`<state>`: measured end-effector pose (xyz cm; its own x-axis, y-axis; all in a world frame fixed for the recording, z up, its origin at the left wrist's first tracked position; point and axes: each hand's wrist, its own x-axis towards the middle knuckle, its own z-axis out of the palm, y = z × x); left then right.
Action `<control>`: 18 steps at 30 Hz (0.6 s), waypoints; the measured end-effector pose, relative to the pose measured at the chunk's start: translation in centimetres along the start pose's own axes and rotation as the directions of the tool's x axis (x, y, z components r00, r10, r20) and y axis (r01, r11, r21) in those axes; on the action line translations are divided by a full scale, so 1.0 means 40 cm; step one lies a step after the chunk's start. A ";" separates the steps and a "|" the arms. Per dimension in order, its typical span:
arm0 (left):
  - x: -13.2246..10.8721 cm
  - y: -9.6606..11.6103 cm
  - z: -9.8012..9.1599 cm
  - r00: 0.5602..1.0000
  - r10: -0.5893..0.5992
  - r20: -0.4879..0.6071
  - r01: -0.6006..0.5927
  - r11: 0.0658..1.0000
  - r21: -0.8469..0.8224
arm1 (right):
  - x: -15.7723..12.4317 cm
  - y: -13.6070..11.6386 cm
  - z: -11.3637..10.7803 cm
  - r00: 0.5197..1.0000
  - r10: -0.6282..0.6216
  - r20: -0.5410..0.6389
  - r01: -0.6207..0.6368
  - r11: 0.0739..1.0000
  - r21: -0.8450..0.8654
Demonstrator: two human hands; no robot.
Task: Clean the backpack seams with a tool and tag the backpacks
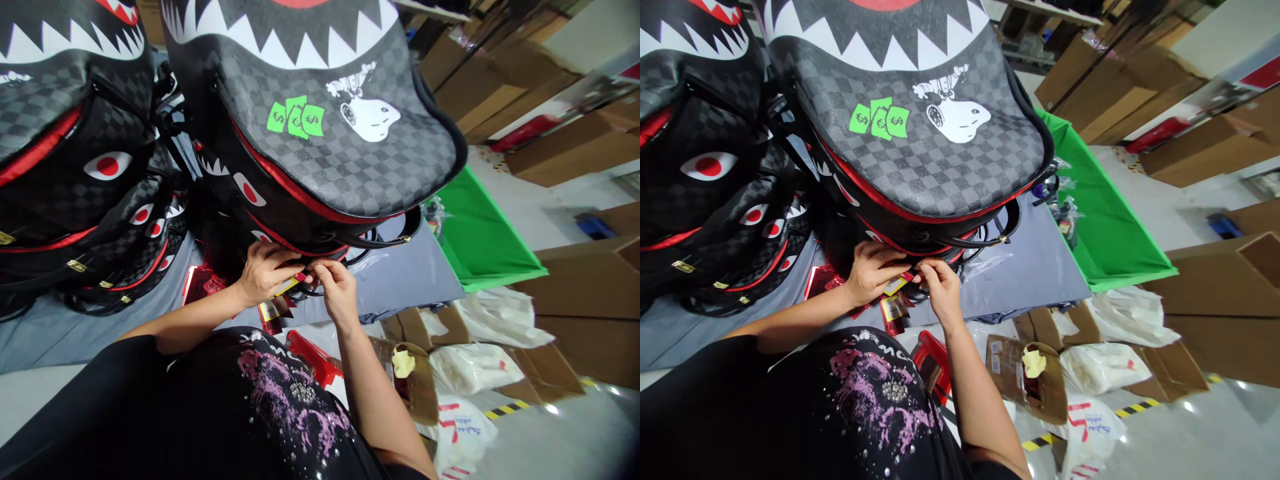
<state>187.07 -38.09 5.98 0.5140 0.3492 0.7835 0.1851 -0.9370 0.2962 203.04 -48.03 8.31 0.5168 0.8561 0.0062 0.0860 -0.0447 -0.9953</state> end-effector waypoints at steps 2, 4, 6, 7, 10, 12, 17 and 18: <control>0.007 0.005 -0.001 0.999 -0.008 0.031 0.008 1.000 0.002 | 0.009 -0.003 -0.015 0.998 0.034 0.059 -0.035 0.999 0.021; 0.011 0.012 -0.002 0.996 -0.008 0.088 0.013 0.998 -0.059 | 0.017 -0.006 -0.027 0.995 0.039 0.092 -0.039 0.999 0.000; 0.016 0.018 -0.004 0.991 -0.007 0.133 0.031 0.983 -0.179 | 0.023 -0.010 -0.037 0.991 0.035 0.126 -0.030 0.999 -0.039; 0.020 0.021 -0.005 0.990 -0.021 0.142 0.058 0.963 -0.263 | 0.026 -0.013 -0.041 0.989 0.032 0.146 -0.024 0.998 -0.058; 0.032 0.028 -0.005 0.983 -0.095 0.157 0.160 0.859 -0.486 | 0.032 -0.022 -0.049 0.978 0.035 0.203 -0.014 0.994 -0.105; 0.039 0.029 0.001 0.989 -0.041 0.141 0.105 0.868 -0.485 | 0.036 -0.028 -0.049 0.970 0.037 0.239 -0.006 0.992 -0.129; 0.017 0.015 0.026 0.981 0.175 0.083 -0.150 0.959 -0.241 | 0.037 -0.033 -0.036 0.969 0.024 0.244 0.008 0.992 -0.129; 0.004 0.009 0.025 0.986 0.153 0.060 -0.135 0.964 -0.229 | 0.036 -0.031 -0.034 0.972 0.038 0.231 -0.011 0.993 -0.117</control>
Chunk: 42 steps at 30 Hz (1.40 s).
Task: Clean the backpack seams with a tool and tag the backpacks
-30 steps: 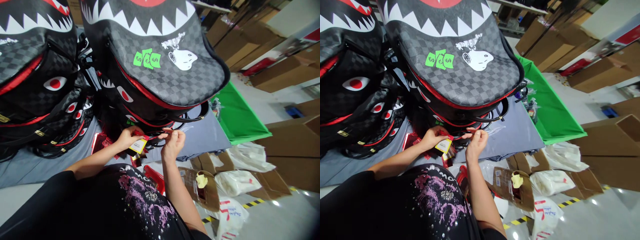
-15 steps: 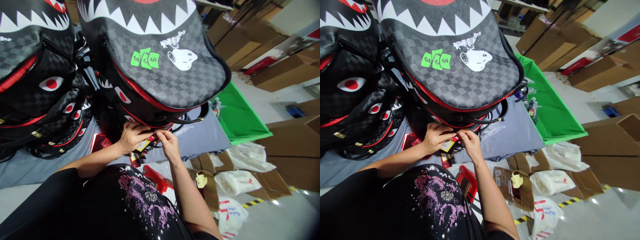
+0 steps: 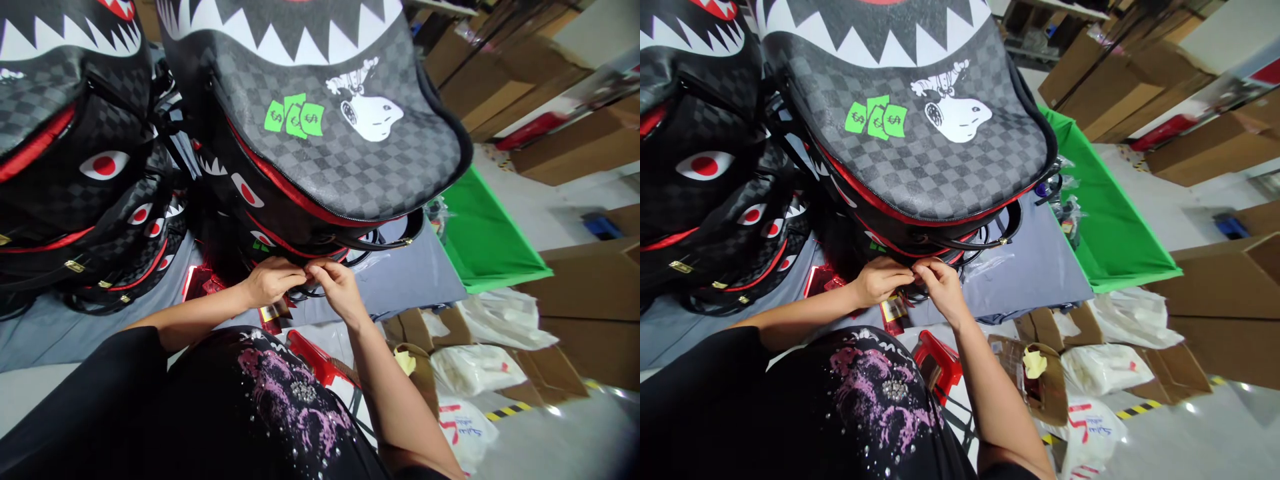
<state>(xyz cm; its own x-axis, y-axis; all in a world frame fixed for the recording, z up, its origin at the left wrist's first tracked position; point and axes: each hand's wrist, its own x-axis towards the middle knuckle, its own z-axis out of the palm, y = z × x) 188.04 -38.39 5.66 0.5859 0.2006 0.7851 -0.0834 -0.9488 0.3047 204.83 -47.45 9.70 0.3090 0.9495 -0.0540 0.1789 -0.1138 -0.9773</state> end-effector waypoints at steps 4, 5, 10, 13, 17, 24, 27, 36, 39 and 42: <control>-0.078 -0.010 -0.033 0.954 -0.261 -0.145 0.267 0.963 0.021 | -0.007 0.015 0.005 0.999 0.013 -0.052 -0.010 0.998 0.066; -0.098 -0.012 -0.044 0.912 -0.372 -0.172 0.381 0.924 0.024 | -0.008 0.021 0.005 0.998 0.004 -0.069 0.002 0.997 0.083; -0.160 -0.015 -0.069 0.708 -0.697 -0.116 0.701 0.714 -0.009 | -0.012 0.055 0.005 0.990 -0.005 -0.142 0.030 0.985 0.172; -0.171 0.004 -0.063 0.765 -0.640 -0.075 0.642 0.766 0.015 | -0.012 0.072 0.007 0.988 -0.005 -0.156 0.034 0.982 0.186; -0.183 0.032 -0.035 0.795 -0.605 -0.043 0.606 0.794 0.044 | -0.014 0.077 0.013 0.984 0.014 -0.177 0.025 0.976 0.216; -0.200 0.013 0.031 0.790 -0.612 -0.039 0.613 0.789 0.043 | -0.021 0.071 0.019 0.980 0.005 -0.201 0.039 0.976 0.213; -0.191 0.006 0.031 0.812 -0.581 -0.050 0.583 0.812 0.029 | -0.023 0.068 0.021 0.981 0.014 -0.196 0.023 0.983 0.184; -0.141 0.017 0.015 0.854 -0.507 -0.114 0.510 0.860 -0.002 | -0.022 0.062 0.025 0.975 0.016 -0.223 0.021 0.986 0.163; -0.111 0.021 0.012 0.887 -0.447 -0.119 0.440 0.895 -0.076 | -0.024 0.046 0.020 0.981 -0.007 -0.193 0.021 0.997 0.072; -0.066 0.027 0.016 0.916 -0.397 -0.059 0.366 0.887 -0.283 | -0.022 0.026 0.013 0.991 -0.042 -0.123 0.040 0.999 -0.018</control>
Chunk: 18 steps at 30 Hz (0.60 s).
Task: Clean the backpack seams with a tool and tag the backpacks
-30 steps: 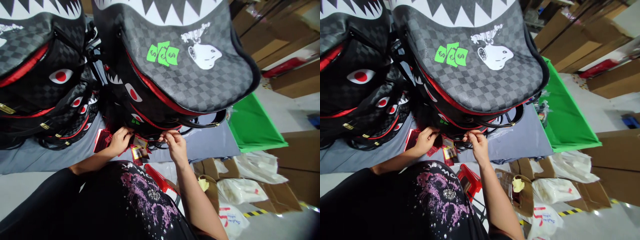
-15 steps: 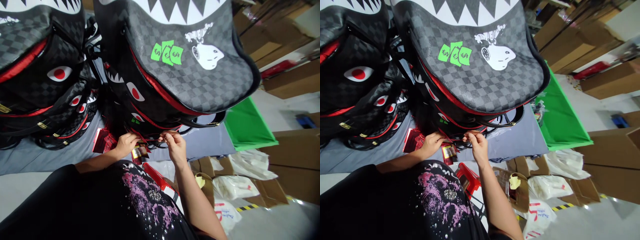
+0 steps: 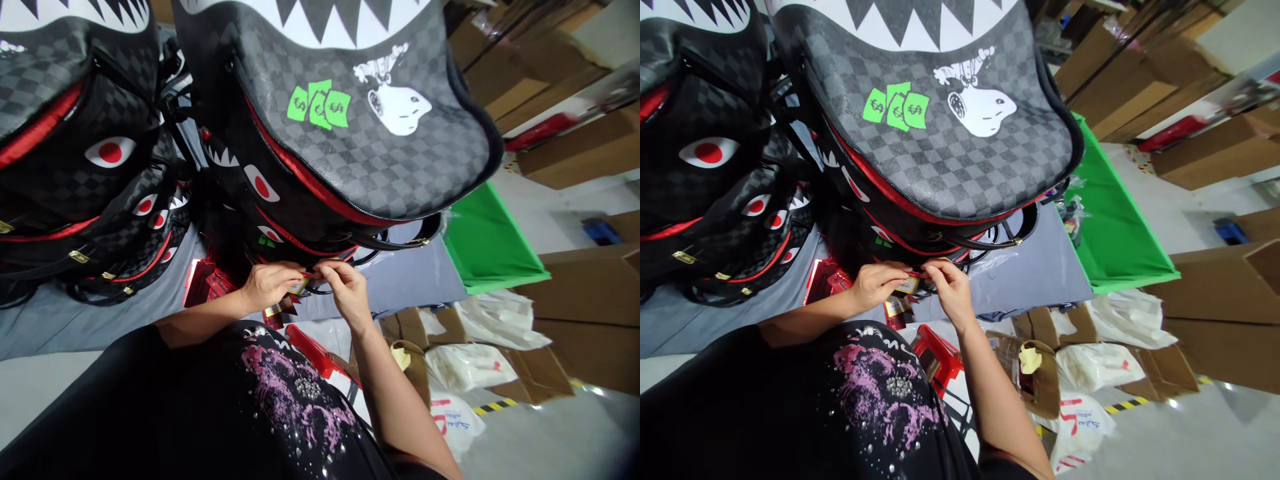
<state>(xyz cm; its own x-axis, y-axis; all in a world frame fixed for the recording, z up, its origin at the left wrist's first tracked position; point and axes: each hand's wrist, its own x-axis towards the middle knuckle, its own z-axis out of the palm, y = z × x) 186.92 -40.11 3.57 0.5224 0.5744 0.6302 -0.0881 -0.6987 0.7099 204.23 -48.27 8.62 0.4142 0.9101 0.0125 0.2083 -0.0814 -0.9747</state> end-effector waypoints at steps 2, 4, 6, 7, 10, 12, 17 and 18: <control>0.024 0.012 0.009 0.996 -0.048 0.069 0.058 0.988 -0.142 | 0.004 -0.011 -0.007 0.999 -0.023 0.047 0.025 0.999 -0.037; 0.042 0.017 0.013 0.985 -0.111 0.128 0.134 0.974 -0.181 | 0.008 -0.019 -0.017 0.995 -0.040 0.094 0.047 0.996 -0.074; 0.050 0.014 0.011 0.978 -0.145 0.153 0.164 0.979 -0.121 | 0.013 -0.024 -0.028 0.986 -0.071 0.149 0.092 0.987 -0.133; 0.052 0.010 0.008 0.976 -0.152 0.155 0.165 0.984 -0.074 | 0.015 -0.027 -0.032 0.979 -0.100 0.179 0.131 0.976 -0.172; 0.052 -0.001 -0.003 0.970 -0.169 0.178 0.159 0.985 0.070 | 0.019 -0.036 -0.040 0.942 -0.198 0.271 0.278 0.913 -0.299; 0.053 -0.003 -0.008 0.965 -0.172 0.196 0.149 0.981 0.127 | 0.019 -0.042 -0.040 0.918 -0.240 0.316 0.353 0.859 -0.371; 0.063 0.012 -0.008 0.970 -0.136 0.201 0.105 0.982 0.156 | 0.014 -0.046 -0.030 0.893 -0.283 0.351 0.430 0.767 -0.476; 0.066 0.014 -0.009 0.971 -0.123 0.206 0.090 0.982 0.164 | 0.013 -0.045 -0.030 0.888 -0.290 0.358 0.441 0.758 -0.480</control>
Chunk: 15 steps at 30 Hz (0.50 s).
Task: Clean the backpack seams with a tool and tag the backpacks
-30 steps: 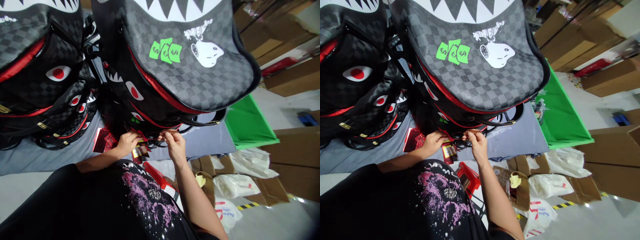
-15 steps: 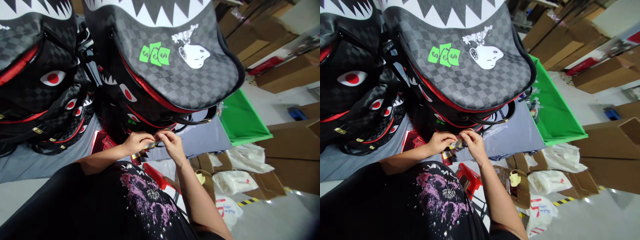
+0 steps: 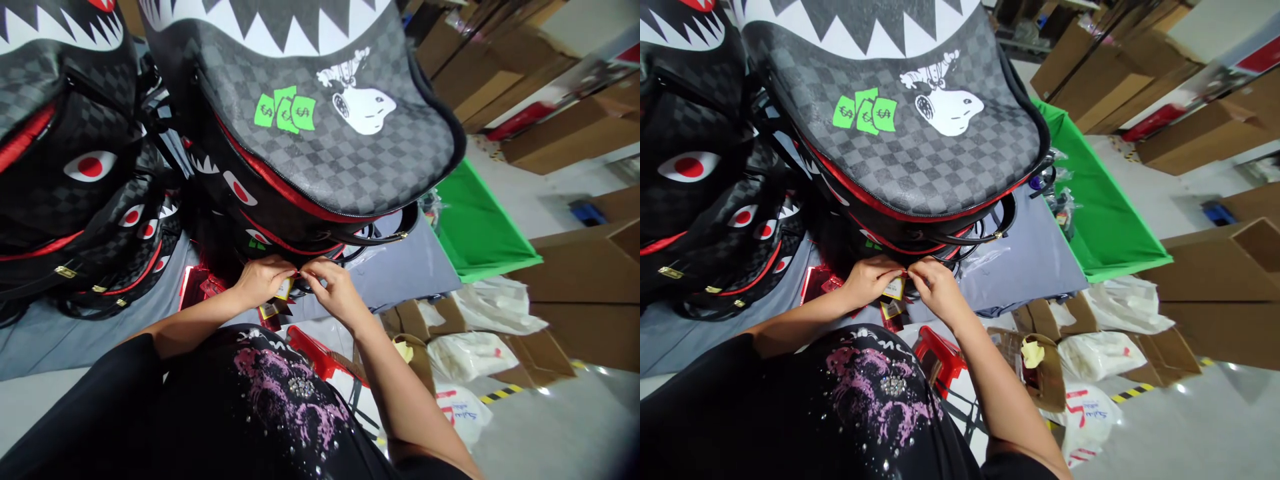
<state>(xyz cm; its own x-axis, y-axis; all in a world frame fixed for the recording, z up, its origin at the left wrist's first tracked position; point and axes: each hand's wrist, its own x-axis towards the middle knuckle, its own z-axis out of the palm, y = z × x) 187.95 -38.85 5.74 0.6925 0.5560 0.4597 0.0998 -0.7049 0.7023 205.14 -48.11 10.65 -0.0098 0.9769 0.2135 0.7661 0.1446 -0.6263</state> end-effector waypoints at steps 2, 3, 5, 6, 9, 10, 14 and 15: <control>0.003 0.003 -0.003 1.000 0.021 0.007 -0.021 1.000 0.023 | -0.002 0.002 0.002 1.000 -0.014 0.006 0.014 1.000 -0.011; 0.003 0.004 -0.004 1.000 0.027 0.012 -0.027 0.999 0.031 | -0.003 0.002 0.002 1.000 -0.016 0.009 0.016 1.000 -0.016; 0.004 0.004 -0.006 0.999 0.027 0.019 -0.028 0.998 0.049 | -0.004 0.003 0.002 1.000 -0.013 0.016 0.014 0.999 -0.033; 0.003 0.004 -0.007 0.999 0.025 0.025 -0.026 0.998 0.063 | -0.005 0.003 0.001 1.000 -0.014 0.018 0.015 0.999 -0.043; 0.004 0.006 -0.010 0.998 0.010 0.059 -0.016 0.994 0.106 | -0.006 0.002 0.003 0.999 -0.026 0.031 0.028 0.997 -0.069; 0.004 0.007 -0.011 0.997 0.000 0.071 -0.008 0.994 0.113 | -0.007 0.002 0.003 0.999 -0.031 0.033 0.033 0.997 -0.076; 0.005 0.009 -0.013 0.992 -0.049 0.114 0.035 0.992 0.119 | -0.008 0.000 0.008 0.998 -0.049 0.039 0.053 0.993 -0.108; 0.006 0.009 -0.014 0.989 -0.062 0.131 0.045 0.991 0.128 | -0.008 0.000 0.008 0.998 -0.053 0.042 0.058 0.991 -0.122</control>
<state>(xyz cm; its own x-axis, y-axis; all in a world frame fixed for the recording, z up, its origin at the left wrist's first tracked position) 187.76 -38.72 6.40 0.7728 0.5362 0.3397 0.2215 -0.7294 0.6473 204.91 -48.37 10.34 -0.0771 0.9736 0.2149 0.8369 0.1804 -0.5167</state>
